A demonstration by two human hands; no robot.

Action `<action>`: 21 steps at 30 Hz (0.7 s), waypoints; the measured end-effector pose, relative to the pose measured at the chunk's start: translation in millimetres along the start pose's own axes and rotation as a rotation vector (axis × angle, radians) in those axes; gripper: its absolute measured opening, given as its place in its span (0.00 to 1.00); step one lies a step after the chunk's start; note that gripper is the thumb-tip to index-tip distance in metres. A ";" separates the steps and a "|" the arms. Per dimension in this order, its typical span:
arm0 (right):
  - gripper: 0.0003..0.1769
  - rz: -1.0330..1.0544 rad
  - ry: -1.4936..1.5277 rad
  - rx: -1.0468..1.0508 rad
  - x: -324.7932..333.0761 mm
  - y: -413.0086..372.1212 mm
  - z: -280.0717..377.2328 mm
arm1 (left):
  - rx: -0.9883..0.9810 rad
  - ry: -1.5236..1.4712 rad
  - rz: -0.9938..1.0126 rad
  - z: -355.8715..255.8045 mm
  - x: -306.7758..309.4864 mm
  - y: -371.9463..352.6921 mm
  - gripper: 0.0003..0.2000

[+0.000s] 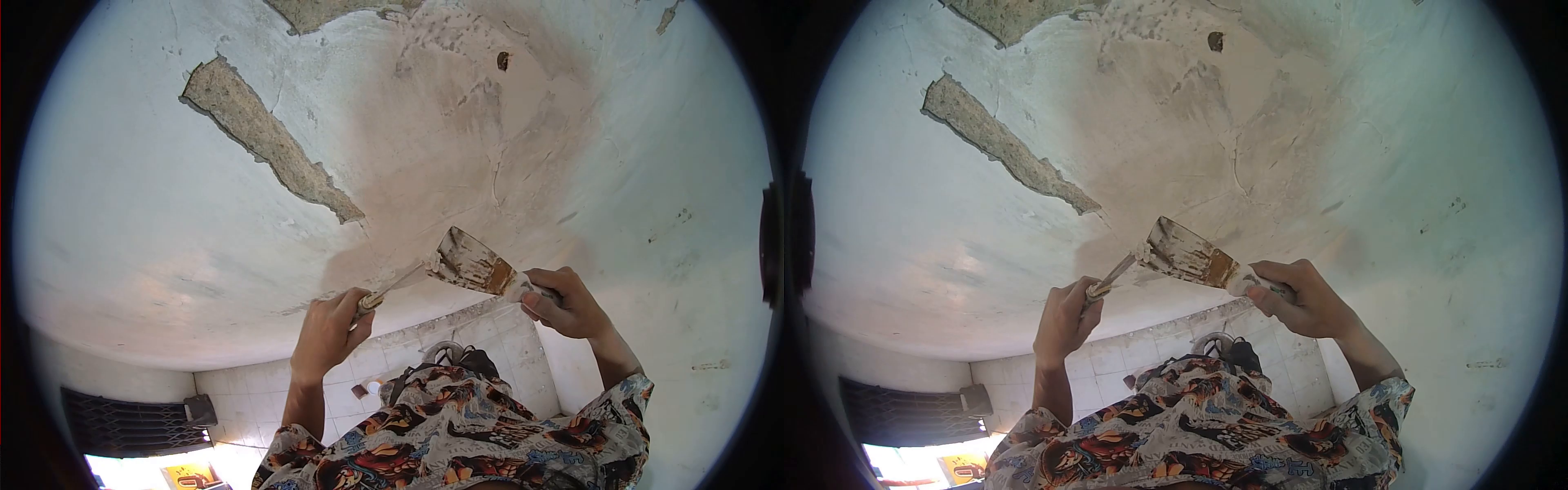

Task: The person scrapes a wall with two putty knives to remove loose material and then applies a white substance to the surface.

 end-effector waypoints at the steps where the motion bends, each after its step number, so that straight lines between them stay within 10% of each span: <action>1: 0.13 -0.001 0.014 -0.007 -0.2 -0.5 -2.8 | -0.005 0.043 0.005 -1.5 3.2 1.0 0.10; 14: 0.15 0.012 0.182 0.058 -16.2 4.6 -15.3 | -0.036 0.191 0.030 -5.4 0.8 15.7 0.09; 21: 0.15 -0.328 0.152 0.191 6.4 0.6 -23.1 | 0.044 -0.093 -0.088 15.8 -9.9 9.0 0.06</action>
Point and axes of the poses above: each hand's wrist, its own y-axis towards the middle knuckle, its own x-axis out of the back of the hand, z = x × y, the point moved 5 cm from there along y, towards the middle knuckle, and after that the axes turned 12 degrees about z, right-handed, at the moved point
